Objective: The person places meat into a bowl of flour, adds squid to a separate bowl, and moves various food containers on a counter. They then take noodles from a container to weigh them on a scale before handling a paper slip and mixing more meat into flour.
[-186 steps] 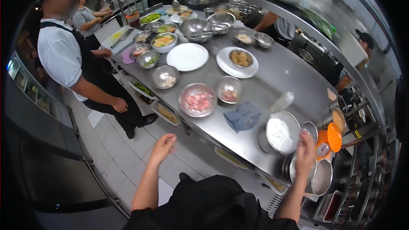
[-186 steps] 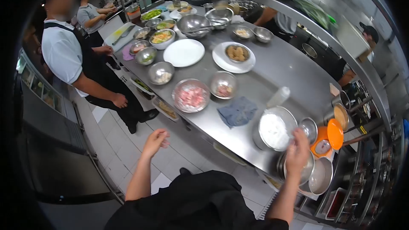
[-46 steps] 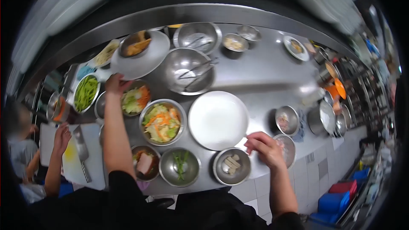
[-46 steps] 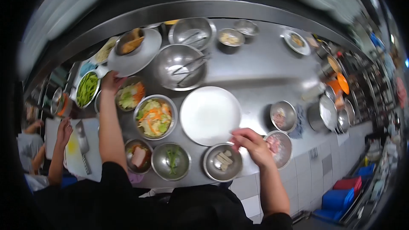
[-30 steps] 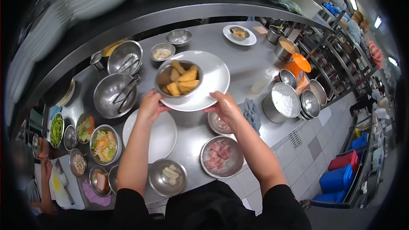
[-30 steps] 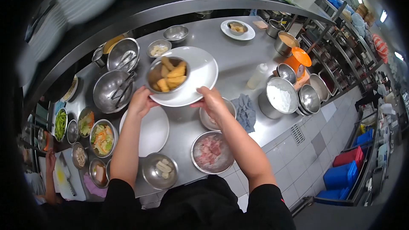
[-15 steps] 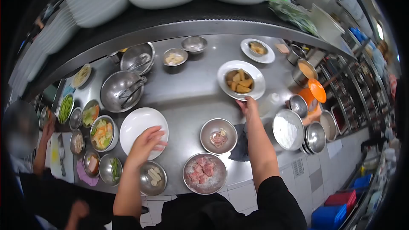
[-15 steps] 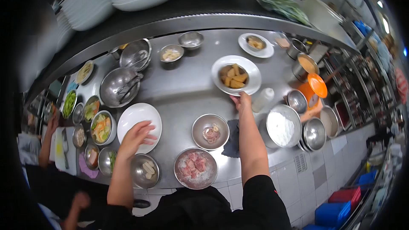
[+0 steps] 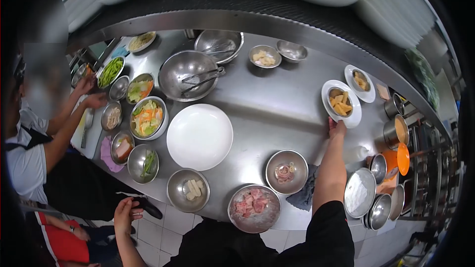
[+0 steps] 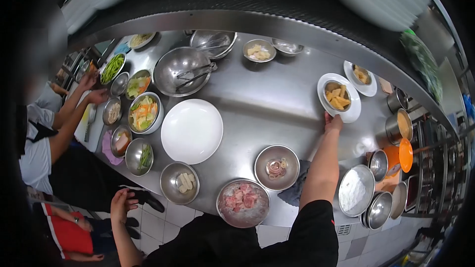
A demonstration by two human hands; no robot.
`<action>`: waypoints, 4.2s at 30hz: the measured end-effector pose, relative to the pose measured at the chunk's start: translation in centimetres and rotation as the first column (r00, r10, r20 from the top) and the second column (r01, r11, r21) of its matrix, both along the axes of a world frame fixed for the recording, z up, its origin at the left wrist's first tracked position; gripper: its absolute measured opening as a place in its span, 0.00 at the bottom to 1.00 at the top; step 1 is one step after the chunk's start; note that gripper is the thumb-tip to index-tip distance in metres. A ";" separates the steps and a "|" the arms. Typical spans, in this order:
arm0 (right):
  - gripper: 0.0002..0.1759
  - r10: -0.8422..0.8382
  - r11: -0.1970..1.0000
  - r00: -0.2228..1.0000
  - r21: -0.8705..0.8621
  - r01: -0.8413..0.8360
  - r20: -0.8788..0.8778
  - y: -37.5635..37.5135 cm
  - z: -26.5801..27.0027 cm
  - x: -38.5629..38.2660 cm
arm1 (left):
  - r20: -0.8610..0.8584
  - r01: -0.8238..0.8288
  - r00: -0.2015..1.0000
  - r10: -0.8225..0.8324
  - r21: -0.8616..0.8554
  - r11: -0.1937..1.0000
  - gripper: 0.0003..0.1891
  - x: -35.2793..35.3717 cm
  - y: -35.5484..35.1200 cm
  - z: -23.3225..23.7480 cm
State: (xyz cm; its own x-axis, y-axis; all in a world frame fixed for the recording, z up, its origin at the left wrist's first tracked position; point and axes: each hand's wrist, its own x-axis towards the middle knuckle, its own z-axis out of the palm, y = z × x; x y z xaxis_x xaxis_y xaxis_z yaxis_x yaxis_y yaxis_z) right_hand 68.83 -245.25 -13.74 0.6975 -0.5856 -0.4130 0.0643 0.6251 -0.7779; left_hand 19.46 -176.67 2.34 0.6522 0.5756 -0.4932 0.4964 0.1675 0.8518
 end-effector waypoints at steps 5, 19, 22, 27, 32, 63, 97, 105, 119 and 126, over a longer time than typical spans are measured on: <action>0.20 0.009 0.999 0.985 -0.045 -0.002 0.172 -1.0 -0.2 1.4 | -0.021 -0.021 1.000 0.021 0.002 1.000 0.18 -0.8 0.9 -0.5; 0.33 0.272 0.961 0.938 -0.013 -0.276 0.214 15.5 14.0 -8.4 | 0.227 0.185 0.950 -0.216 0.147 0.972 0.18 6.5 6.2 1.8; 0.27 0.362 0.931 0.892 -0.147 -0.334 0.271 21.1 16.5 -15.3 | 0.328 0.272 0.896 -0.300 0.129 0.954 0.18 9.8 8.9 1.4; 0.24 0.442 0.896 0.858 -0.170 -0.410 0.263 33.9 18.2 -25.9 | 0.346 0.447 0.822 -0.452 0.101 0.889 0.17 16.2 14.9 0.3; 0.18 0.488 0.853 0.871 -0.247 -0.460 0.063 43.2 17.9 -31.0 | 0.497 0.242 0.781 -0.378 0.317 0.917 0.16 27.8 23.3 -3.3; 0.12 0.550 0.797 0.835 -0.283 -0.534 -0.026 48.5 17.6 -29.6 | 0.046 0.227 0.915 -0.400 0.762 0.606 0.24 42.6 38.6 -8.7; 0.13 0.536 0.808 0.844 -0.273 -0.522 -0.030 51.4 18.9 -32.7 | 0.406 0.305 0.868 -0.285 0.017 0.952 0.25 32.3 34.9 -2.3; 0.11 0.874 0.436 0.477 -0.285 -0.854 -0.094 58.9 17.0 -29.4 | 0.477 -0.358 0.831 0.287 0.063 0.932 0.19 10.5 34.4 -4.2; 0.12 0.968 -0.243 -0.213 -0.292 -0.925 -0.129 72.1 15.4 -32.8 | -0.106 -0.577 0.816 0.568 -0.107 0.810 0.20 -5.5 35.5 -30.2; 0.20 0.663 -0.744 -0.664 -0.401 -0.534 -0.347 83.8 11.7 -39.0 | -0.292 -0.501 0.853 0.434 -0.219 0.837 0.24 -3.4 43.3 -36.7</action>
